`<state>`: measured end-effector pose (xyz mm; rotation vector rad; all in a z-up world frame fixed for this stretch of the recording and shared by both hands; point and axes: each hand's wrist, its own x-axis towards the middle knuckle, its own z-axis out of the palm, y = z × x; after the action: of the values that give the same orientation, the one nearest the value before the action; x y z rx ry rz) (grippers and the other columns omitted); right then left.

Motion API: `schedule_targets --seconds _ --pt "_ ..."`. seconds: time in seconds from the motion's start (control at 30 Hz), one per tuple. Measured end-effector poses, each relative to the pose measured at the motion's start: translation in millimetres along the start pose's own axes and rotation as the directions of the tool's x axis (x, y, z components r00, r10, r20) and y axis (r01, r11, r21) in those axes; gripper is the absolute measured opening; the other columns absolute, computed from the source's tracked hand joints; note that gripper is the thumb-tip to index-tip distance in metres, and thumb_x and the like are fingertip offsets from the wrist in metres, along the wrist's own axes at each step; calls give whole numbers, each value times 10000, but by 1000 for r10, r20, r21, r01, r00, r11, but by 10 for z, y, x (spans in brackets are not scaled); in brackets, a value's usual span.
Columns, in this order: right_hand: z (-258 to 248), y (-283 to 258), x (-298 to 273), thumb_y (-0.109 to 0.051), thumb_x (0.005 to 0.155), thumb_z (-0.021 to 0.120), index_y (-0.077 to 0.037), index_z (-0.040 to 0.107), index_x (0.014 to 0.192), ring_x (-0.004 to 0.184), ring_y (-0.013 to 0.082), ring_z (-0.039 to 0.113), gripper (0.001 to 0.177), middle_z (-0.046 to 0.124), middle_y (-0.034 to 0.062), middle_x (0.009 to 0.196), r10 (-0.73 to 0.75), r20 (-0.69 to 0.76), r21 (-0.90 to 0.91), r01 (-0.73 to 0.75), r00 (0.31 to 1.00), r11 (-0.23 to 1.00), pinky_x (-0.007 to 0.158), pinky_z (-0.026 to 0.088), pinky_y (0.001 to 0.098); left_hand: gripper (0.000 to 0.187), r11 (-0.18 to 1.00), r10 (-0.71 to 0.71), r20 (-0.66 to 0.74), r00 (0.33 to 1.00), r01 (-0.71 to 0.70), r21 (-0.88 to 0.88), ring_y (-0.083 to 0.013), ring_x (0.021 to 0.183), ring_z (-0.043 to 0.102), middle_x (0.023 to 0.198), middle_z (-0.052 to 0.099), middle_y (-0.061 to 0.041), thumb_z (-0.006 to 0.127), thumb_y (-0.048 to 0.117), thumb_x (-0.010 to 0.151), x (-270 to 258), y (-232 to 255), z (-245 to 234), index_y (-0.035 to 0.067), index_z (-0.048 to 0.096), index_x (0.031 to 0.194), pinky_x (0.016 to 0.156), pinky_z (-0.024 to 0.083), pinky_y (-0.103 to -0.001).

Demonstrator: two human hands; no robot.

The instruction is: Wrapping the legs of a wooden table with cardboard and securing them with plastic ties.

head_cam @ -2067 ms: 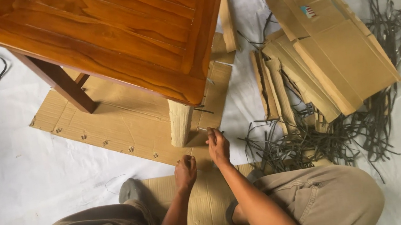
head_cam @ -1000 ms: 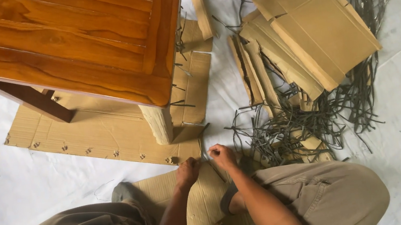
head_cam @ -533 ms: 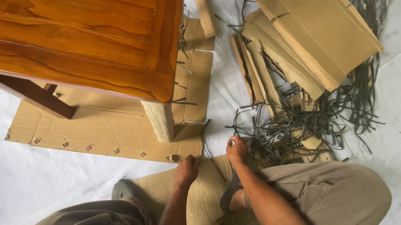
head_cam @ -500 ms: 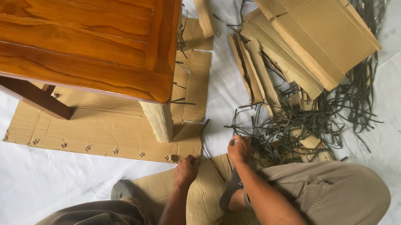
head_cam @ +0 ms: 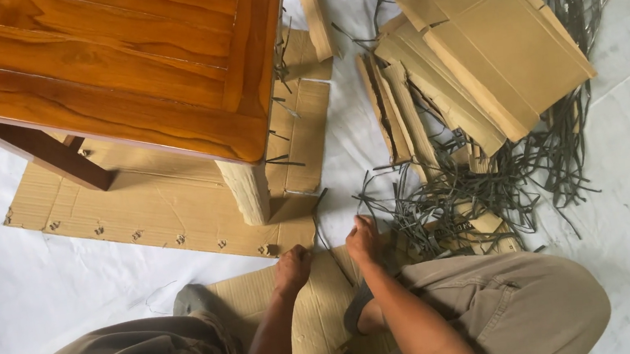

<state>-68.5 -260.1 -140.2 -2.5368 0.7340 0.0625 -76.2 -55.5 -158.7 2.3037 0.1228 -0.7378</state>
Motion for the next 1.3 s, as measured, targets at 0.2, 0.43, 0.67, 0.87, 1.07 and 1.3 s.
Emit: schedule_targets --seconds 0.2,0.43,0.67,0.87,1.07,1.3 --pt "-264 -534 91 -229 862 735 -99 766 1148 684 70 671 316 781 90 856 41 374 804 -346 926 484 636 493 151 286 990 20 -93 995 -33 -140 -376 973 744 952 785 -118 566 390 943 -102 293 -294 199 743 1062 871 574 -532" --pt "-615 -968 184 -212 838 805 -80 740 1132 739 114 641 329 761 108 970 -56 376 879 -336 925 339 574 443 175 394 874 58 -222 973 -157 -459 -357 940 755 946 785 -150 530 441 1007 -62 789 -709 111 730 1087 880 562 -530" --pt "-579 -1047 28 -187 868 800 -55 751 1079 635 88 550 253 651 47 816 -170 380 867 -286 909 409 456 363 151 284 667 2 -362 932 -271 -694 -275 871 730 880 772 -164 750 349 914 -93 1135 -996 98 807 1034 799 567 -420" --pt "-645 -1129 -36 -256 903 773 -82 740 963 500 70 403 187 515 27 657 -144 392 848 -297 908 439 385 278 164 212 697 -34 -483 875 -326 -639 -306 885 737 893 775 -151 772 292 900 -194 1165 -1094 125 811 1025 805 565 -429" --pt "-726 -1345 120 -248 902 717 -127 682 946 512 80 434 133 523 20 713 2 355 869 -330 935 370 370 285 182 108 720 53 -710 703 -519 -460 -288 807 751 820 763 -104 768 244 924 -410 1152 -1217 158 794 985 723 588 -372" --pt "-907 -1806 171 -250 914 706 -120 644 913 512 99 435 144 543 53 728 79 260 916 -272 962 296 373 268 183 163 835 143 -947 289 -549 -41 -212 628 649 695 633 0 769 329 931 -376 947 -1359 213 665 884 621 537 -306"
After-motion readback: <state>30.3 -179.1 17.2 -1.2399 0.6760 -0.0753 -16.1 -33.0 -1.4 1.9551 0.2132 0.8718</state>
